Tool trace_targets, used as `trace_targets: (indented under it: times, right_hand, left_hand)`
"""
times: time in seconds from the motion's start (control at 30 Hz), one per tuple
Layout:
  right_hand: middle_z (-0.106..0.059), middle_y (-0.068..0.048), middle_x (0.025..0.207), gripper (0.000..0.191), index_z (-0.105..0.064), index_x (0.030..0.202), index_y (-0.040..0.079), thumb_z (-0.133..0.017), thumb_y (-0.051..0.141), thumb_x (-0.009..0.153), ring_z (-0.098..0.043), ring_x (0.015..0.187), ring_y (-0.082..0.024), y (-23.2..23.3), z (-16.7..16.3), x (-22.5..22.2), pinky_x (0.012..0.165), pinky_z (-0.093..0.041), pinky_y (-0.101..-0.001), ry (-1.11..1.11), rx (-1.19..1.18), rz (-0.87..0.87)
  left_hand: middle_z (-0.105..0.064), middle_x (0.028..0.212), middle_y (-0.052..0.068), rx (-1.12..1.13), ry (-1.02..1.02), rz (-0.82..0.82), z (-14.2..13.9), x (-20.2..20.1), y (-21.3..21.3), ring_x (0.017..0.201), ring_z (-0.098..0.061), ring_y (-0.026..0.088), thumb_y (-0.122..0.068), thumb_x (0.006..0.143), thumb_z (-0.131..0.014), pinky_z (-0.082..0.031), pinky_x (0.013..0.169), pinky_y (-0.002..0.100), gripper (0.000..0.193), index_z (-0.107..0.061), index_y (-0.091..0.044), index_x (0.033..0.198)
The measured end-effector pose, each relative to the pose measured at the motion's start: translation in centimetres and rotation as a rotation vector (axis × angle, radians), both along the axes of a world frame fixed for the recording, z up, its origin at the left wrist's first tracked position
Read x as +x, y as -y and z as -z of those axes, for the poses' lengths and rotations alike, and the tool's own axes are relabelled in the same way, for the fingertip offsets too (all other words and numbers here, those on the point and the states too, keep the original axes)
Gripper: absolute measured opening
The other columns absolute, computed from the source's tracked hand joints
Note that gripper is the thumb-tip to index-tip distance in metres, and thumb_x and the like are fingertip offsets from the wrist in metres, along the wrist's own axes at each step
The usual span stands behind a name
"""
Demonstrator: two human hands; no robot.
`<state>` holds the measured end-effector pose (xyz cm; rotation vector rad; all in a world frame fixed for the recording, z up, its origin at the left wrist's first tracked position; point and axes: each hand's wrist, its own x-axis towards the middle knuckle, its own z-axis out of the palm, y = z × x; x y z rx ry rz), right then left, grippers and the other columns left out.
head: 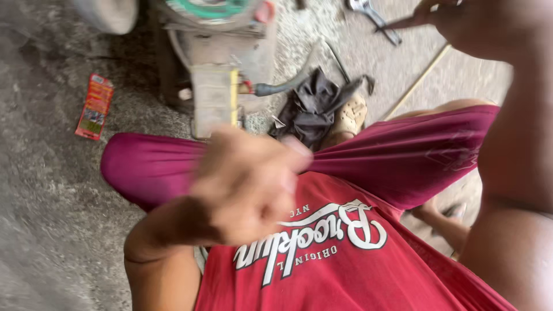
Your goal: The person sits on the floor and uses a flat metal tool to scrape residue from a circular engine component. They repeatedly wipe the surface with a dark cloth and continue scraping different areas of the part.
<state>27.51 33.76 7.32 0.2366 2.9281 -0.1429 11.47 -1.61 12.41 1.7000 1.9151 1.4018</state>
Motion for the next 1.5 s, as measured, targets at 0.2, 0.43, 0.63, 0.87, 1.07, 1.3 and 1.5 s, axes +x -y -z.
trace_targets:
  times: [0.2,0.43,0.63,0.87,1.07,1.3,1.5]
  right_hand:
    - [-0.073,-0.007,0.079,0.011,-0.084,0.109,0.014,-0.075,0.014,0.101,-0.065,0.062,-0.023,-4.0,2.3,5.8,0.056,-0.052,-0.0342,-0.032,0.099,0.103]
    - [-0.073,-0.007,0.085,0.008,-0.082,0.106,0.013,-0.077,0.012,0.1,-0.068,0.073,-0.024,-6.8,0.4,7.6,0.064,-0.055,-0.0358,-0.064,0.029,0.131]
    - [-0.073,-0.012,0.094,0.008,-0.08,0.109,0.01,-0.075,0.015,0.105,-0.069,0.076,-0.026,-7.3,1.6,10.2,0.074,-0.058,-0.0394,0.02,-0.269,0.258]
    - [-0.071,-0.015,0.086,0.011,-0.076,0.097,0.0,-0.076,0.011,0.094,-0.069,0.073,-0.031,-2.1,-6.1,10.1,0.063,-0.056,-0.0403,-0.017,-0.184,0.214]
    - [-0.07,-0.015,0.084,0.005,-0.074,0.096,-0.001,-0.071,0.003,0.095,-0.065,0.058,-0.022,8.1,-14.9,7.3,0.05,-0.049,-0.0334,-0.071,-0.297,0.369]
    - [-0.07,-0.01,0.091,0.015,-0.074,0.102,0.007,-0.069,0.006,0.088,-0.07,0.069,-0.028,16.8,-19.5,5.7,0.059,-0.055,-0.0398,-0.046,-0.411,0.221]
    - [-0.073,-0.006,0.091,0.037,-0.079,0.107,0.014,-0.075,0.007,0.071,-0.071,0.065,-0.027,16.3,-24.0,3.2,0.054,-0.057,-0.0384,0.14,-0.47,0.031]
  left_hand:
    - [-0.07,0.079,0.023,-0.88,0.119,0.374,19.2,11.4,-15.8,0.075,-0.073,0.04,-0.021,0.085,-0.064,-0.06,0.069,0.051,0.022,-0.077,-0.003,0.081]
    - [-0.06,0.128,0.03,-1.024,0.096,-0.303,29.4,13.0,-22.9,0.121,-0.052,0.053,-0.026,0.079,-0.069,-0.043,0.095,0.062,0.064,-0.057,-0.003,0.138]
    - [-0.059,0.124,0.012,-1.199,0.373,-0.126,24.8,12.6,-25.3,0.117,-0.054,0.03,-0.027,0.095,-0.061,-0.041,0.104,0.046,0.026,-0.065,-0.015,0.118]
    - [-0.065,0.118,0.006,-0.202,1.895,0.13,11.0,13.8,-16.8,0.109,-0.062,0.015,-0.018,0.11,-0.053,-0.052,0.1,0.03,0.022,-0.058,-0.006,0.127]
    - [-0.066,0.117,0.003,0.118,1.407,0.018,4.1,13.9,-10.6,0.112,-0.062,0.009,-0.023,0.112,-0.062,-0.055,0.11,0.031,0.018,-0.061,-0.008,0.122]
    - [-0.071,0.103,0.01,0.097,0.599,-0.046,-1.0,10.1,-3.4,0.092,-0.073,0.019,-0.011,0.094,-0.079,-0.059,0.083,0.031,0.024,-0.062,-0.003,0.11]
    - [-0.07,0.094,0.012,0.011,0.447,-0.038,-7.9,7.1,1.9,0.083,-0.07,0.02,-0.004,0.094,-0.078,-0.056,0.072,0.034,0.019,-0.064,0.001,0.106]
